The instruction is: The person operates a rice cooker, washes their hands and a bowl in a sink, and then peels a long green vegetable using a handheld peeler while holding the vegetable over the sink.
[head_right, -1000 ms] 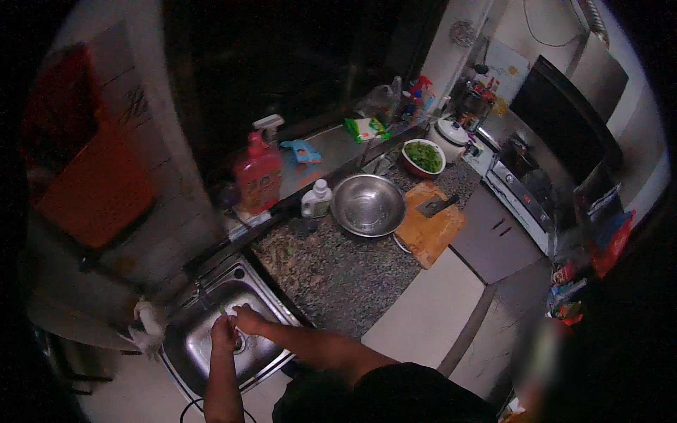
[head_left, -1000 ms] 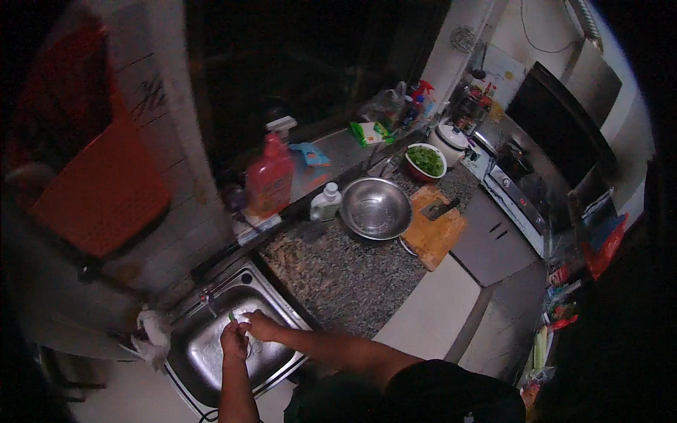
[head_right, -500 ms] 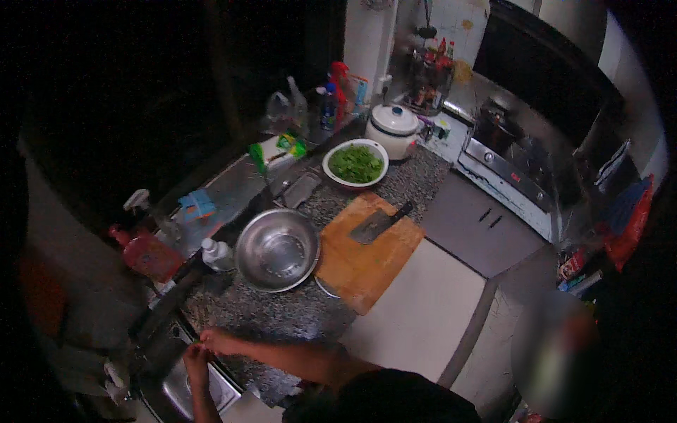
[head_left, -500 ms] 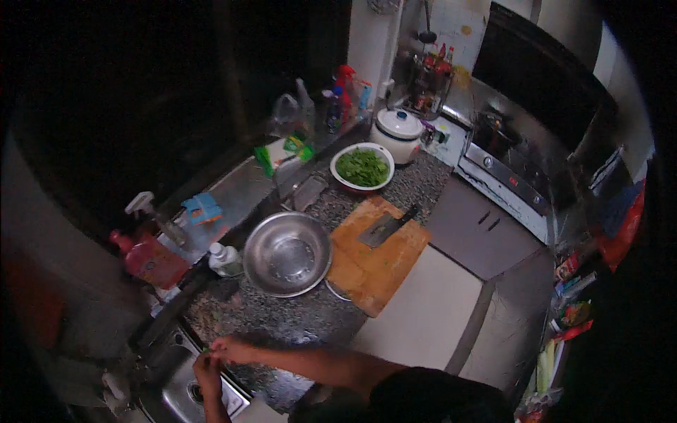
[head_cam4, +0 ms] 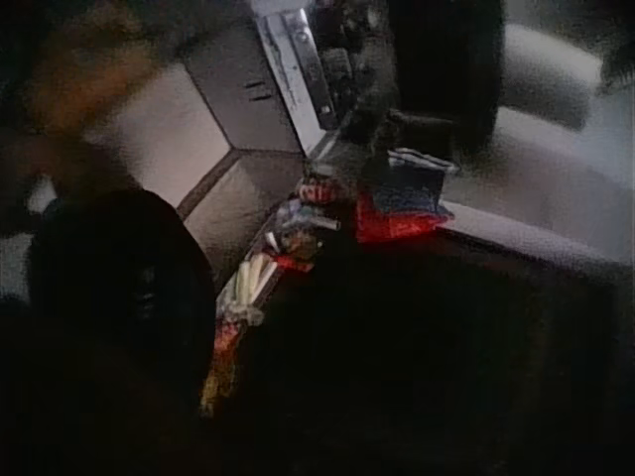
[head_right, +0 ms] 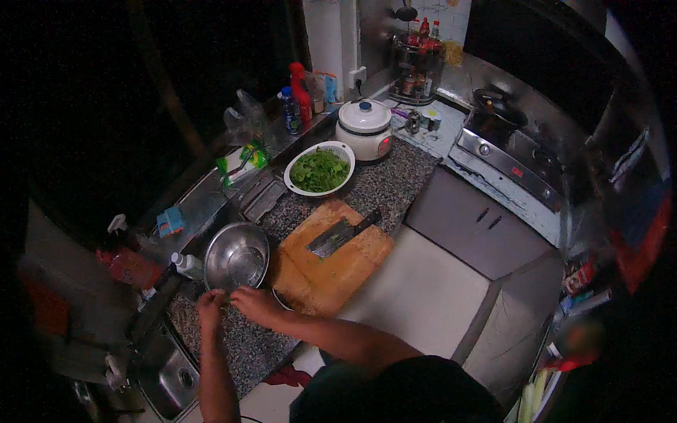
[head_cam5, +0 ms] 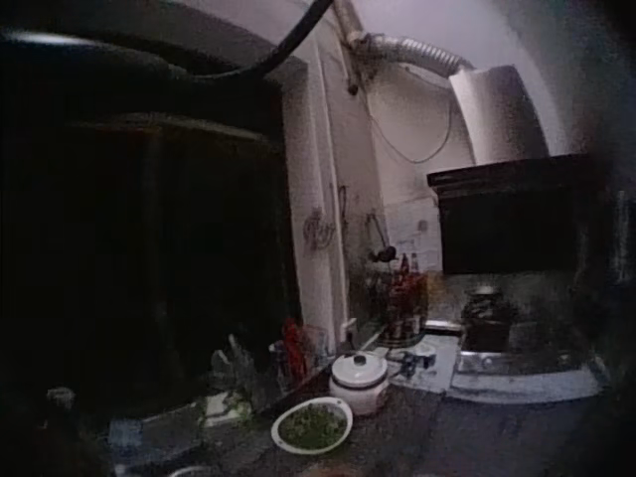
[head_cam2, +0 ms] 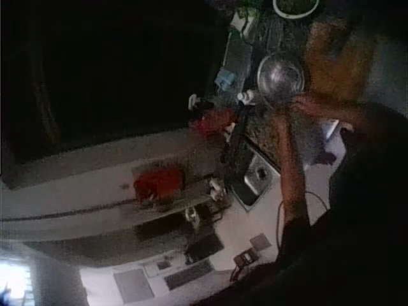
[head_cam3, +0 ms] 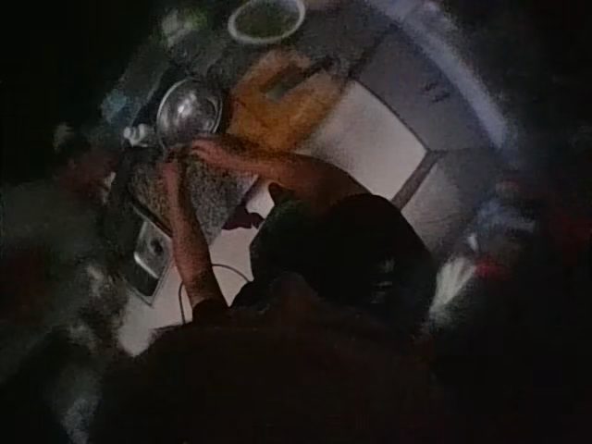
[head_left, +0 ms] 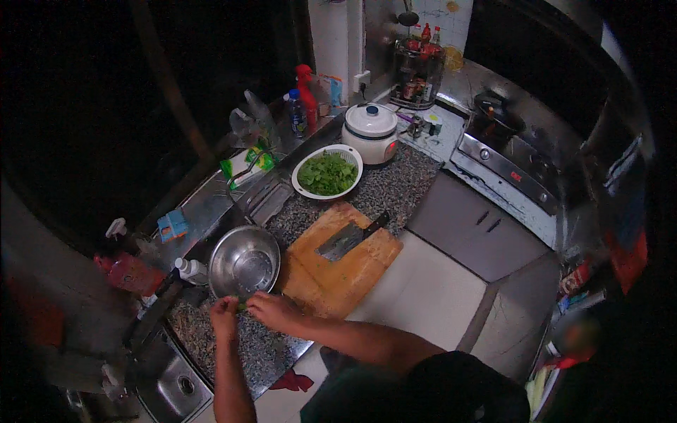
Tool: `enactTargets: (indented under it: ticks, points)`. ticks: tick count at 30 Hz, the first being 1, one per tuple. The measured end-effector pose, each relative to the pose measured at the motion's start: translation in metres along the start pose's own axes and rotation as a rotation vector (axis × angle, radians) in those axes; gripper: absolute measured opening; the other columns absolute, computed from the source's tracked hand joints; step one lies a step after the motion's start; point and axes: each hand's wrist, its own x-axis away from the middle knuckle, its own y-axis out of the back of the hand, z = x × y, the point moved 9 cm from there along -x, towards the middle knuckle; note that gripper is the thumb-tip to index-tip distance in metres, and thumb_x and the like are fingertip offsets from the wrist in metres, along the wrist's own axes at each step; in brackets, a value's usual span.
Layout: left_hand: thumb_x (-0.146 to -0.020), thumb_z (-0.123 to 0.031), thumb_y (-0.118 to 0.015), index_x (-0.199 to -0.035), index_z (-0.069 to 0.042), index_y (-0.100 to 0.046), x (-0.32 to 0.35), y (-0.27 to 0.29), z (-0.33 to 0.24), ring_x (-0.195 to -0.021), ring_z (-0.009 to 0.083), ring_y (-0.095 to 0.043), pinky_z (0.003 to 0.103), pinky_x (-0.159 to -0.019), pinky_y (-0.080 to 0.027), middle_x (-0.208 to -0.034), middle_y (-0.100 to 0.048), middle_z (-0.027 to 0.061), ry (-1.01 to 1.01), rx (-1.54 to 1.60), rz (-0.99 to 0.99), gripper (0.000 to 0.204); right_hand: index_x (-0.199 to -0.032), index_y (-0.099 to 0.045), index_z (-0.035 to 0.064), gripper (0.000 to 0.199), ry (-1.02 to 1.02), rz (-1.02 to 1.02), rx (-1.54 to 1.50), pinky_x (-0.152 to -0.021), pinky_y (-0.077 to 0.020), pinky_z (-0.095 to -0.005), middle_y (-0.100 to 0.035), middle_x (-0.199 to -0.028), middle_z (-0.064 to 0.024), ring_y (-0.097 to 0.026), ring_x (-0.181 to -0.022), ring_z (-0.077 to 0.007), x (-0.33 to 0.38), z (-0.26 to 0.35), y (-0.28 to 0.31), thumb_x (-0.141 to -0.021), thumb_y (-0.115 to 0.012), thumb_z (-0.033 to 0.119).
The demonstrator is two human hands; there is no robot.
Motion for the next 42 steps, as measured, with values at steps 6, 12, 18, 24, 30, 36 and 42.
enactTargets:
  ticks: [6,12,18,24,30,36,42]
  points:
    - [-0.079,-0.012,-0.06,-0.082,-0.009,-0.059,0.005,-0.145,-0.041,-0.057,0.0067,-0.049,0.022,-0.05,-0.038,-0.068,-0.057,-0.0004,0.273,0.324,0.097,0.005,-0.083,-0.058,0.0014,0.007,-0.307,-0.169,-0.132,-0.059,-0.0463,-0.0306,-0.059,-0.079,-0.0099,-0.059,-0.068,-0.0204,0.009,-0.119,0.123,-0.078,-0.06,0.006]
    - [-0.082,-0.018,-0.059,-0.08,-0.005,-0.057,-0.103,-0.319,-0.121,-0.057,0.0081,-0.048,0.022,-0.051,-0.038,-0.067,-0.052,-0.0017,0.063,0.29,0.157,0.014,-0.086,-0.057,0.0043,0.01,-0.139,-0.476,-0.103,-0.06,-0.0459,-0.0298,-0.058,-0.078,-0.0088,-0.058,-0.067,-0.0197,-0.094,-0.174,0.311,-0.077,-0.06,0.008]
    - [-0.081,-0.031,-0.063,-0.126,-0.005,-0.04,-0.15,-0.369,-0.126,-0.096,0.0157,-0.049,0.029,-0.075,-0.043,-0.115,-0.05,0.0068,0.415,0.115,-0.016,0.057,-0.12,-0.044,0.002,0.047,-0.09,-0.039,0.422,-0.087,-0.0418,-0.0387,-0.047,-0.119,-0.0176,-0.049,-0.105,-0.034,-0.184,-0.262,0.359,-0.076,-0.06,0.008]
    - [-0.079,-0.023,-0.065,-0.118,0.001,-0.049,-0.111,-0.3,-0.019,-0.083,0.0159,-0.057,0.027,-0.064,-0.046,-0.101,-0.059,0.0098,0.284,0.012,-0.086,0.049,-0.104,-0.055,0.0047,0.034,-0.119,0.451,0.364,-0.077,-0.0415,-0.0419,-0.052,-0.096,-0.0127,-0.05,-0.091,-0.0323,-0.059,-0.305,0.335,-0.075,-0.064,0.018]
    - [-0.082,-0.026,-0.063,-0.091,-0.005,-0.055,-0.012,-0.235,0.057,-0.069,0.0158,-0.056,0.026,-0.056,-0.044,-0.081,-0.058,0.0057,0.631,0.265,-0.349,0.024,-0.102,-0.058,0.0111,0.04,0.113,0.703,0.605,-0.081,-0.0375,-0.0431,-0.052,-0.098,-0.007,-0.047,-0.096,-0.0262,0.013,-0.31,0.265,-0.068,-0.068,0.031]
    - [-0.084,-0.035,-0.059,-0.099,-0.005,-0.053,0.002,-0.198,0.092,-0.079,0.0221,-0.056,0.032,-0.067,-0.049,-0.088,-0.056,0.0084,0.564,1.116,-0.562,0.034,-0.101,-0.059,0.0116,0.037,0.172,0.788,0.491,-0.083,-0.0381,-0.0414,-0.053,-0.098,-0.0082,-0.048,-0.097,-0.0267,0.017,-0.29,0.219,-0.069,-0.068,0.027]
    - [-0.084,-0.007,-0.049,-0.118,-0.004,-0.045,0.017,-0.136,0.121,-0.09,0.0225,-0.057,0.033,-0.073,-0.05,-0.107,-0.055,0.0079,0.431,1.108,-0.739,0.034,-0.095,-0.06,0.0064,0.022,0.011,0.532,0.569,-0.077,-0.0437,-0.041,-0.057,-0.086,-0.0146,-0.055,-0.083,-0.0314,-0.095,-0.27,0.183,-0.076,-0.062,0.017]
